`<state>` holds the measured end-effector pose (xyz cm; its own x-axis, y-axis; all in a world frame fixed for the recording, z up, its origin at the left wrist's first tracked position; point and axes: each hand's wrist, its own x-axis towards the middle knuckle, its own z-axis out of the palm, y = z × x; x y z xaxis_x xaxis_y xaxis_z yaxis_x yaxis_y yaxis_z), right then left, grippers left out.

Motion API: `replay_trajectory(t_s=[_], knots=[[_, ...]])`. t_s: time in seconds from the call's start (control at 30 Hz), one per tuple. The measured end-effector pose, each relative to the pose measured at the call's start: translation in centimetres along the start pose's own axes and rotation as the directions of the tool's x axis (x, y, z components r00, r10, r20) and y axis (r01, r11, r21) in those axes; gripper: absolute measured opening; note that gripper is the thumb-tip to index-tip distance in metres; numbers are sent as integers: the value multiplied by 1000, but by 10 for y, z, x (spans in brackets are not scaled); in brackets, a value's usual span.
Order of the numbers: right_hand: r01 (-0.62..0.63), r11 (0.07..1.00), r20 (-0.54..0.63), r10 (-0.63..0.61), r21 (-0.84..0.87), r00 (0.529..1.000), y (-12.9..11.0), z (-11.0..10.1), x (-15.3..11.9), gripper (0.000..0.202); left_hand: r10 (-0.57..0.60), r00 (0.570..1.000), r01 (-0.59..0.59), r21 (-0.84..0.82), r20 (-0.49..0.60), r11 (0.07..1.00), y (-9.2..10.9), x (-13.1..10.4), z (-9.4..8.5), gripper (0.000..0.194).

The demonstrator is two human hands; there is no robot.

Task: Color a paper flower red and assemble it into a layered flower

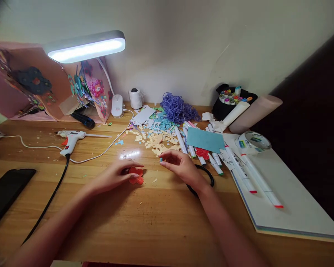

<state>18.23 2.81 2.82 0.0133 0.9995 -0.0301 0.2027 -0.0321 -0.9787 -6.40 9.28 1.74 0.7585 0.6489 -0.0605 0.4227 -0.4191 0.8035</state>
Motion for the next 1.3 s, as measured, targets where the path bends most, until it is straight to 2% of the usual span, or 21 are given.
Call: replay_trajectory(t_s=[0.1,0.17,0.23,0.33,0.43,0.53,0.7,0.87,0.97,1.07,1.2,1.23,1.3], knots=[[-7,998,37,5,55,999,-2,4,0,21,70,982,-47,132,-178,990,5,3,5,26],[-10,996,65,4,91,998,-2,9,-1,19,108,961,-82,110,-254,991,11,6,9,24],[-3,993,91,-8,116,996,-2,15,-2,19,86,970,-94,-25,-227,995,18,8,15,26],[65,992,118,-78,107,990,-3,23,-3,16,7,996,-31,-258,-93,966,26,9,23,29],[149,986,129,-158,73,979,-4,28,-5,13,-42,998,23,-358,-45,934,29,9,28,31],[160,987,128,-163,31,978,-5,29,-6,14,-59,996,31,-381,-64,924,28,8,29,33],[109,993,83,-105,-47,991,-2,27,-7,15,-56,992,6,-393,-116,920,28,8,26,30],[41,999,21,-41,-5,999,-2,29,-5,14,-91,976,-9,-456,-197,890,26,11,22,31],[20,1000,-28,-20,-8,999,-1,26,-3,14,-152,932,-25,-476,-329,879,21,14,15,31],[5,996,-66,-11,-93,998,0,19,-1,16,-231,845,-34,-481,-481,876,10,15,2,32],[-6,932,-128,-43,-362,991,3,7,-1,14,-316,709,-21,-466,-631,885,-8,14,-17,31],[-14,900,-131,-47,-436,990,3,5,-1,12,-324,688,-15,-459,-650,888,-12,14,-19,29],[-5,826,-108,-68,-564,992,2,1,-2,7,-327,672,-9,-449,-664,894,-19,15,-21,29]])
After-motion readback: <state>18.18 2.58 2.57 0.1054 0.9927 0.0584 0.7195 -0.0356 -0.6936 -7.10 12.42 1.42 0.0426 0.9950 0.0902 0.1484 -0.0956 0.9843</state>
